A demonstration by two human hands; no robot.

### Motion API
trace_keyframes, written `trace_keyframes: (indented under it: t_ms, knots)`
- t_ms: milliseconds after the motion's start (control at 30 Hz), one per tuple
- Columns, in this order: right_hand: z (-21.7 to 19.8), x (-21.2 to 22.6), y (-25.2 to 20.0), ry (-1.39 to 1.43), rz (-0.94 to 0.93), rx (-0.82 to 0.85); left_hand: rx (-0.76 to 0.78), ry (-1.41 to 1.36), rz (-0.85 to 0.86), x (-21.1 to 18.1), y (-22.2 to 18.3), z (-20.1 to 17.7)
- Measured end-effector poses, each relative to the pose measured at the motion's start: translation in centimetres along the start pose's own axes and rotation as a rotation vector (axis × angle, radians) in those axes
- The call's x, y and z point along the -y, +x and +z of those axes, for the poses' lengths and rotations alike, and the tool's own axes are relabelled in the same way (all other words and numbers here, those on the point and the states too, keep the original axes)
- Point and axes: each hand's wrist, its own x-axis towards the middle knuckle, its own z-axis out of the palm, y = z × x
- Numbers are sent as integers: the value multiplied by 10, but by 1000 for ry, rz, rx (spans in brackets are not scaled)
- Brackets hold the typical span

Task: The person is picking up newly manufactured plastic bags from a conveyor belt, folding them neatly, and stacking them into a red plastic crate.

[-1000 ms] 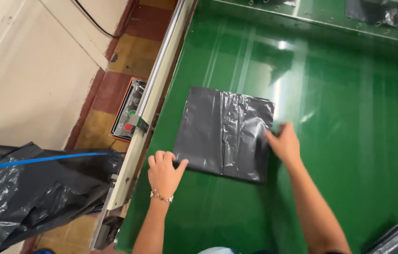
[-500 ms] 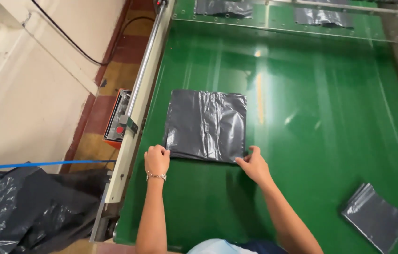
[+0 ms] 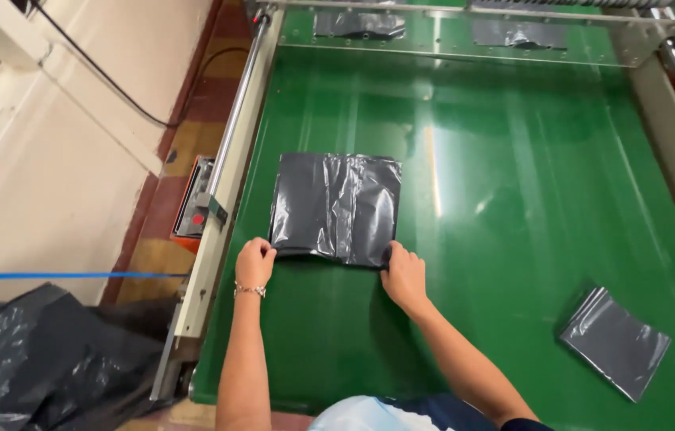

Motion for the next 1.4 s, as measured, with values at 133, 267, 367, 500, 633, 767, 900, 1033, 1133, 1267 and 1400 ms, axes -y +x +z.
trace_keyframes:
  t_ms: [133, 267, 367, 500, 633, 767, 900, 1033, 1133, 1267, 1400]
  knots:
    - [2, -14, 15, -46, -105, -55, 34, -53, 2, -7, 1, -9]
    - [-11, -51, 18, -38, -132, 10, 98, -29, 36, -6, -12, -18]
    - [-17, -67, 39, 21, -216, 117, 73, 99, 91, -13, -18, -15]
    - [-29, -72, 128, 97, -343, -102, -253, 547, 440, -51, 7, 32]
    - [-25, -49, 216, 66, -325, -103, -8, 325, 837, -152, -18, 19]
    - [-14, -42, 278, -103, -179, 60, 37, 291, 846, -136, 1, 68]
    - [20, -54, 325, 6, -24, 283, 41, 154, 753, -127, 12, 85]
    - [21, -49, 306, -113, -216, 14, -28, -564, 538, -108, 53, 93]
    - [-34, -17, 208, 141, -425, -304, 618, -1428, -340, -76, 102, 84]
    - [-9, -35, 105, 100, -596, -417, 649, -1566, -531, -70, 91, 10]
    - [27, -34, 45, 119, -755, -549, 525, -1676, -506, -4, 83, 21]
